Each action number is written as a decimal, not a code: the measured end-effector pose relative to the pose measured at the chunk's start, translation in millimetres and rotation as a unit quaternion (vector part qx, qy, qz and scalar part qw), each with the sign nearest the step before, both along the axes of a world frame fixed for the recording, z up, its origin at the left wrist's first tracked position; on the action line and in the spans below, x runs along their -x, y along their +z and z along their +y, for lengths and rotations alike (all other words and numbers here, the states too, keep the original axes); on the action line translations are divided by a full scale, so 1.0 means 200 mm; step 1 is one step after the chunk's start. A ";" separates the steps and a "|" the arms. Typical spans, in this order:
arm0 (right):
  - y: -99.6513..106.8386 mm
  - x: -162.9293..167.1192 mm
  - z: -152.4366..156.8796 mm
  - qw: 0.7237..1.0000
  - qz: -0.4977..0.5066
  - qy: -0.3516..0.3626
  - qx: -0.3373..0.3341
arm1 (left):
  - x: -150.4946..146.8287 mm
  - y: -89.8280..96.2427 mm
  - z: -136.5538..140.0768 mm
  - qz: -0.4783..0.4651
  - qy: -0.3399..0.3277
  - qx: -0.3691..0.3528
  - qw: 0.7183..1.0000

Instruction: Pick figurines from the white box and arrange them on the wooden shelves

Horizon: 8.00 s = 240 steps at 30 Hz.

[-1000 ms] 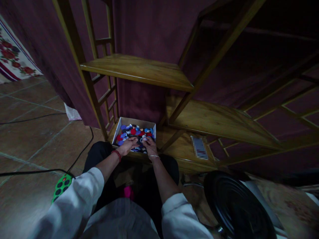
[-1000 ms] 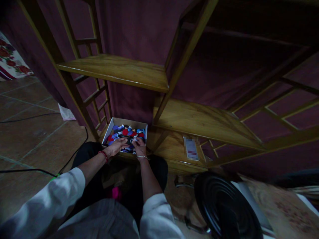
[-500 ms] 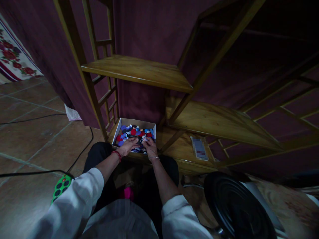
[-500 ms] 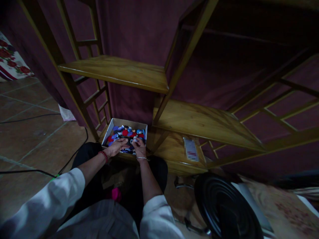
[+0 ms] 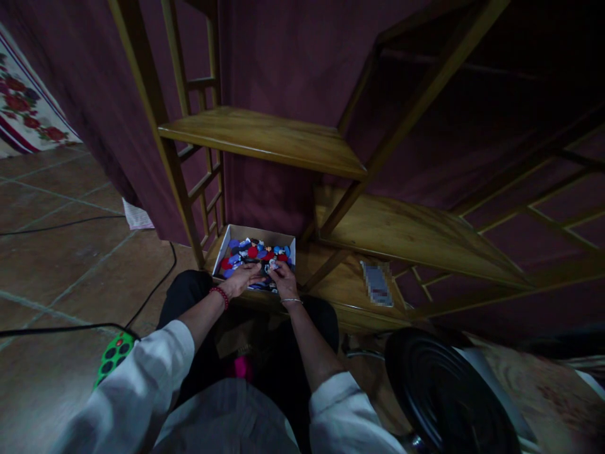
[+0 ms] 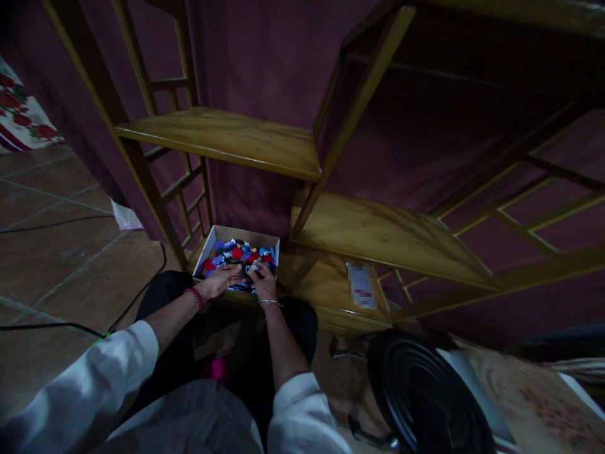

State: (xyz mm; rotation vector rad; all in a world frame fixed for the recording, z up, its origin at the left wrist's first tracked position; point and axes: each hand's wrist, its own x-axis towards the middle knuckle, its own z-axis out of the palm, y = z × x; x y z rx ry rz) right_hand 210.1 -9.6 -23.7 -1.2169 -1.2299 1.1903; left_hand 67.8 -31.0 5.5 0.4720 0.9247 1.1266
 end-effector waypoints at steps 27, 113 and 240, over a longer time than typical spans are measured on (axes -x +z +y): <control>0.06 0.01 -0.02 0.977 -0.186 0.059 -0.086 | -0.01 0.01 -0.04 -0.018 0.046 0.055 0.997; 0.22 0.08 -0.07 0.922 -0.352 0.018 -0.158 | -0.05 0.14 -0.09 -0.035 0.122 0.040 0.991; 0.45 0.00 -0.16 0.977 -0.108 0.075 -0.168 | -0.10 0.47 -0.16 -0.017 0.115 0.016 0.993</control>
